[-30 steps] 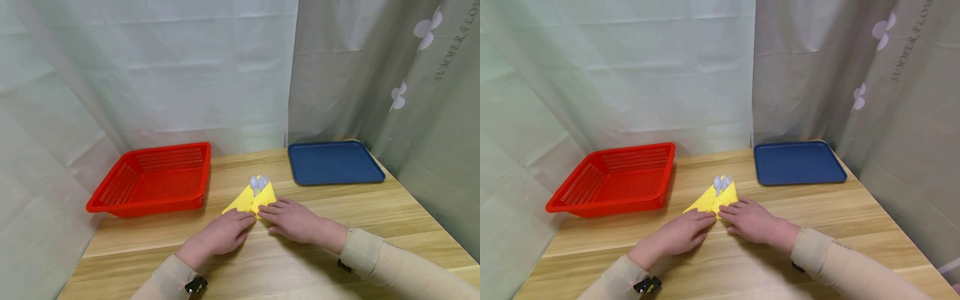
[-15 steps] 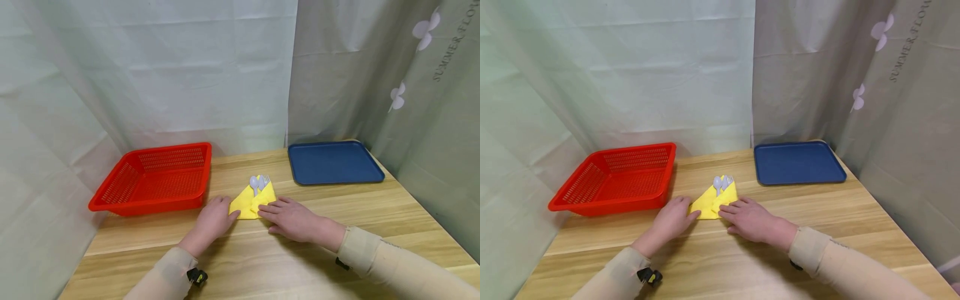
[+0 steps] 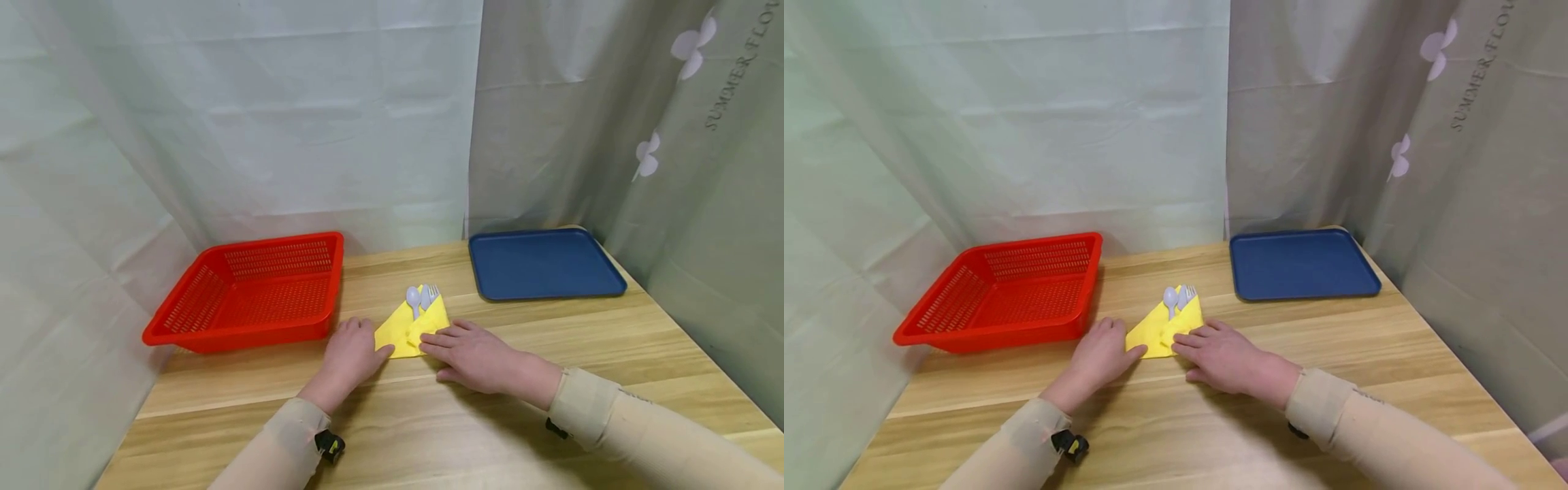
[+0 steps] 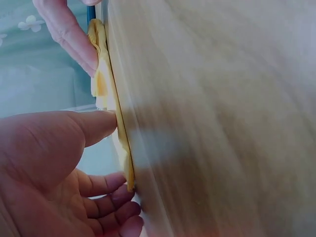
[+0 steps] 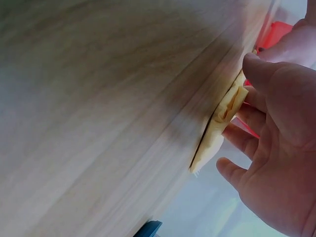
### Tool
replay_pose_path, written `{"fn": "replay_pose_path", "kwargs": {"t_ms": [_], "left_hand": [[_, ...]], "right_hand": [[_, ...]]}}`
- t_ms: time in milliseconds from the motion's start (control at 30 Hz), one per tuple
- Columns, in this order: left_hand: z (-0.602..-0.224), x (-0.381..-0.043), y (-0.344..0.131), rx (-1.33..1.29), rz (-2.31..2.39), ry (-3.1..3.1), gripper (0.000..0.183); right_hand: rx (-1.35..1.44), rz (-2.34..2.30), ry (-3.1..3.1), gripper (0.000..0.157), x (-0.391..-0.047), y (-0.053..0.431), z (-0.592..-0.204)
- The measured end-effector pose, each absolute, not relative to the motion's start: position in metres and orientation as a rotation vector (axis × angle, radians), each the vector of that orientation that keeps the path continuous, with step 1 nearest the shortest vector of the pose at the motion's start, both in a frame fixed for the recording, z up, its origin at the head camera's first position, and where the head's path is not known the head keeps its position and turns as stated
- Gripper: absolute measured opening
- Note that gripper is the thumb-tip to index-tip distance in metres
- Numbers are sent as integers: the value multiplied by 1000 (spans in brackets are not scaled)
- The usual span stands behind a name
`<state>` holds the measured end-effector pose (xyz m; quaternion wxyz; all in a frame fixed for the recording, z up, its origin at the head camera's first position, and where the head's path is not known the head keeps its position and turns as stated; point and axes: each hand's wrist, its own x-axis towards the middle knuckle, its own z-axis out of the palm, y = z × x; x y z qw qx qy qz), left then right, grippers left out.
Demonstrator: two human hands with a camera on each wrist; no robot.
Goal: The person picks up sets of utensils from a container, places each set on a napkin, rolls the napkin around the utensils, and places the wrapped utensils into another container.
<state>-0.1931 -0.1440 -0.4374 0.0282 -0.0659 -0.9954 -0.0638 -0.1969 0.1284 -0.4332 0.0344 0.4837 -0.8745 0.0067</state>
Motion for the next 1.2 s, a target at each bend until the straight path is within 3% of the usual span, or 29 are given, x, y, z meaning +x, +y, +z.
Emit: {"fn": "replay_pose_path", "kwargs": {"t_ms": [500, 767, 1000, 1200], "left_hand": [[-438, -204, -145, -87, -605, -3153, 44], [-440, -205, -146, -154, -815, -3101, 19], [-431, -203, -143, -44, -1271, -3030, 32], [-424, -198, -139, -28, -1319, -3052, 35]], "right_hand": [[1496, 36, -2677, 58, -195, 128, -433], [1500, 26, -2674, 58, -195, 129, -434], [1499, 20, -2685, 59, -197, 129, -434], [1494, 27, -2678, 59, -199, 129, -434]]}}
